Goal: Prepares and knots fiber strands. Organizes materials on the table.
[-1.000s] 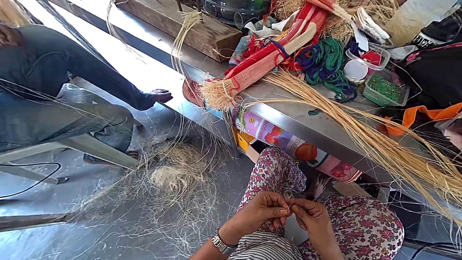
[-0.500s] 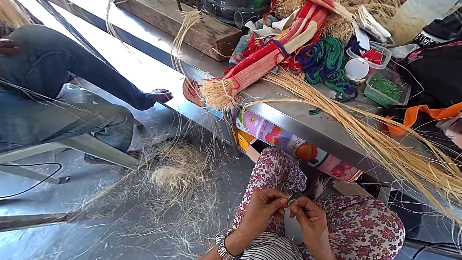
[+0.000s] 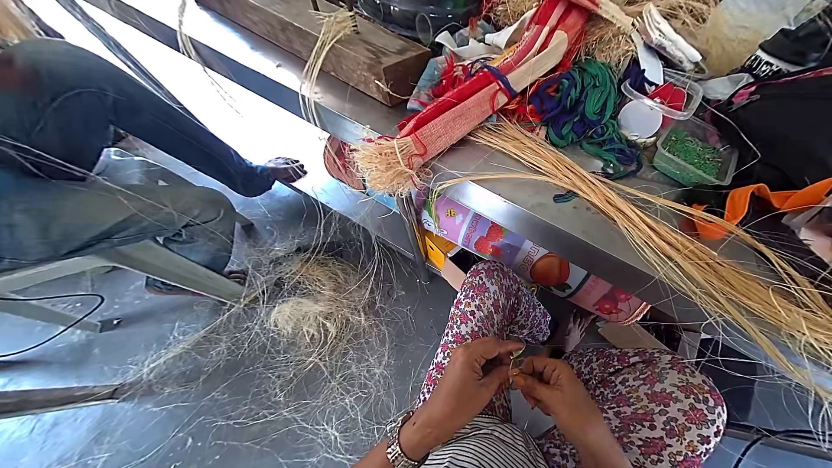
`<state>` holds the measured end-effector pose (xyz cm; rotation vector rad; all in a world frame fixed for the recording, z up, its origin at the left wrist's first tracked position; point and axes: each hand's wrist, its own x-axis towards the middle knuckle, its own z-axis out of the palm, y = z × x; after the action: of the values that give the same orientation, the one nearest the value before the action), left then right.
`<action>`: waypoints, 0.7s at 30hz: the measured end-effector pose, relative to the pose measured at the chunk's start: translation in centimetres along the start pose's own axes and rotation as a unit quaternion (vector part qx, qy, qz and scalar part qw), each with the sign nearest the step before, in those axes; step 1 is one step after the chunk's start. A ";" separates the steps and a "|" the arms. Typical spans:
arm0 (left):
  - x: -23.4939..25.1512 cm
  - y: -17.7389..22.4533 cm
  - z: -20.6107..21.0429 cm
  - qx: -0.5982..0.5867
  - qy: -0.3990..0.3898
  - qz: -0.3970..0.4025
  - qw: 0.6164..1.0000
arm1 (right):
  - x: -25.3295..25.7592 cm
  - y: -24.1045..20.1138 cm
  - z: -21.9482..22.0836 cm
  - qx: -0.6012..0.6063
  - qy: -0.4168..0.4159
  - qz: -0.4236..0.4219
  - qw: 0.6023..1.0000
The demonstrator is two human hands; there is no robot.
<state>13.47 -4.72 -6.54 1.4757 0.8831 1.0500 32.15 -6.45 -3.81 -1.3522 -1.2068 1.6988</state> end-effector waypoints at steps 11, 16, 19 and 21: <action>0.6 0.5 -1.0 -0.029 -0.033 -0.082 0.996 | 0.1 0.3 0.7 -0.056 0.091 -0.074 0.992; 0.5 0.2 -0.4 0.011 -0.033 -0.085 0.996 | 0.2 1.7 2.1 -0.116 0.201 -0.212 0.949; 0.3 0.3 -0.2 0.031 -0.019 -0.083 0.996 | 0.2 2.0 2.2 -0.149 0.222 -0.247 0.931; 0.4 0.4 -0.4 0.009 -0.014 -0.092 0.996 | 0.1 2.0 2.1 -0.173 0.229 -0.256 0.923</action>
<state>13.18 -4.29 -6.11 1.3918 0.9899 0.8865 30.18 -7.63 -5.65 -1.3710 -1.4511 0.7736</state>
